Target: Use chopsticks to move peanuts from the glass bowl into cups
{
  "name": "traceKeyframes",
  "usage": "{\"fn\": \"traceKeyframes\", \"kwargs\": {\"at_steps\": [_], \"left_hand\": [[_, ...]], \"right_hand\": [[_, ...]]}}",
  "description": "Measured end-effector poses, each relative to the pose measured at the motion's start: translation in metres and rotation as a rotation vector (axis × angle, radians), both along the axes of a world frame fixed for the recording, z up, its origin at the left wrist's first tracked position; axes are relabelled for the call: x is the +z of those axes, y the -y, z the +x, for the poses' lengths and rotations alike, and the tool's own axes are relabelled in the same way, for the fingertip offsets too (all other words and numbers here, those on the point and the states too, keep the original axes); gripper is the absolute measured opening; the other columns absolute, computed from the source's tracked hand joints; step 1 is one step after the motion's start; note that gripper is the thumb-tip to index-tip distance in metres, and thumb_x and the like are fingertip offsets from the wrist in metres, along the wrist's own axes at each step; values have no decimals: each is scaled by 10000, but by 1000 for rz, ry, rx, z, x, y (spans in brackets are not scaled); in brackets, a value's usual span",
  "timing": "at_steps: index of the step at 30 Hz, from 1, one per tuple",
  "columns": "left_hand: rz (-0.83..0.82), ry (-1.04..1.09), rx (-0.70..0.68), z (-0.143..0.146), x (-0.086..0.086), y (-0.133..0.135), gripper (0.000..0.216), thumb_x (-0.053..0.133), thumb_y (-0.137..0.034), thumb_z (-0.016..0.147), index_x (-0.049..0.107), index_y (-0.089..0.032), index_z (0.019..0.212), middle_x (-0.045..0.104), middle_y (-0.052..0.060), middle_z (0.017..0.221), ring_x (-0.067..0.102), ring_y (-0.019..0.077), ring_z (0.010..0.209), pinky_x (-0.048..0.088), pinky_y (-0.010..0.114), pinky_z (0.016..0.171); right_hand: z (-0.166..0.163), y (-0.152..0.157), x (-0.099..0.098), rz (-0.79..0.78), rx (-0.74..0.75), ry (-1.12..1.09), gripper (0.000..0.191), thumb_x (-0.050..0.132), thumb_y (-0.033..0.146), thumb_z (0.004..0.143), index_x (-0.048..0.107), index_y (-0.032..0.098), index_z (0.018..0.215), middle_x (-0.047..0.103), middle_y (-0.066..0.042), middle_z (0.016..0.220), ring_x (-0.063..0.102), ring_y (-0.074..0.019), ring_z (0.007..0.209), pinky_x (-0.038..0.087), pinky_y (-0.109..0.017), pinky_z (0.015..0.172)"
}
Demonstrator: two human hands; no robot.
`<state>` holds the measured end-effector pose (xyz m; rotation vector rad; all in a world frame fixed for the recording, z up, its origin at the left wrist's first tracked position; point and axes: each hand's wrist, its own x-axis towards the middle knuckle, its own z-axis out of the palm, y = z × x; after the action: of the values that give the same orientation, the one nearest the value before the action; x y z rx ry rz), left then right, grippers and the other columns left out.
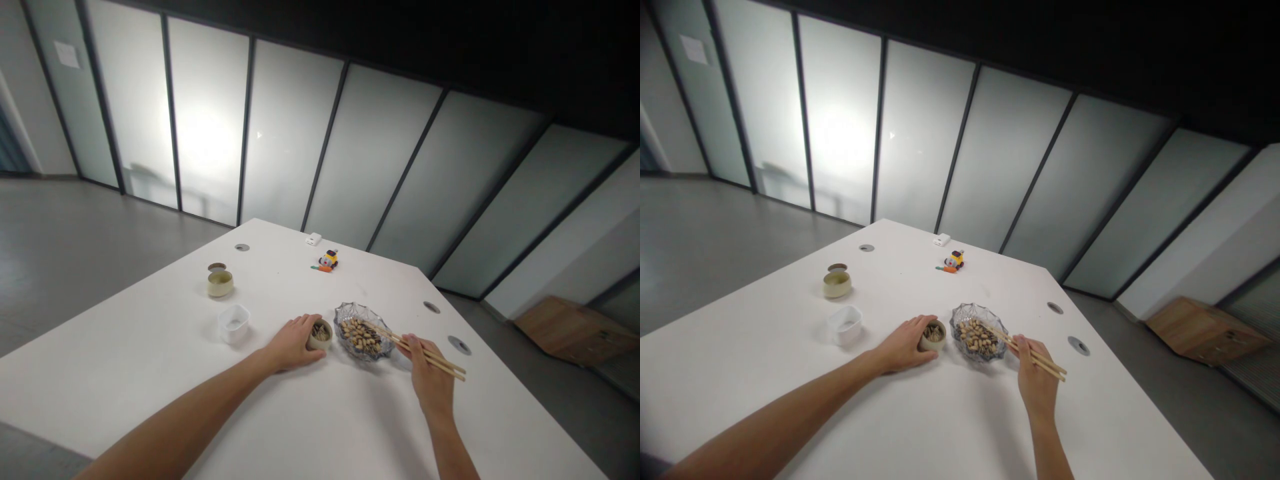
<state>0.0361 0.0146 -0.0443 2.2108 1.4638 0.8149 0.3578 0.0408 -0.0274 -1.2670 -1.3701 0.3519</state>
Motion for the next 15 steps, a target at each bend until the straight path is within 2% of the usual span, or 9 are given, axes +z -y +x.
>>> {"fn": "traceKeyframes", "kwargs": {"at_steps": [3,5,10,15], "left_hand": [[-3,0,0,0,0,0,713,779,-407,842,475,-225,1460,626,138,1402,618,344,1257,470,478,1103],[-5,-1,4,0,0,0,718,780,-411,841,472,-228,1464,624,139,1407,616,348,1261,470,480,1102],[3,-4,7,0,-1,0,725,784,-419,838,467,-245,1467,624,127,1403,621,346,1251,468,476,1099],[-5,-4,10,1,-1,-1,721,788,-424,834,477,-243,1458,628,129,1395,626,347,1237,478,467,1079]], "right_hand": [[-3,0,-2,-68,91,-262,584,727,745,804,748,169,901,785,-112,971,780,-268,826,660,-467,852],[-7,1,-2,-58,134,-347,528,768,686,809,752,164,883,784,-98,929,778,-262,836,665,-482,881],[-18,5,1,-11,260,-414,440,778,628,837,741,190,825,761,-68,858,755,-245,830,684,-486,827],[-29,8,-4,-91,401,-347,438,756,666,831,732,230,802,755,-90,874,742,-265,790,679,-474,676]]}}
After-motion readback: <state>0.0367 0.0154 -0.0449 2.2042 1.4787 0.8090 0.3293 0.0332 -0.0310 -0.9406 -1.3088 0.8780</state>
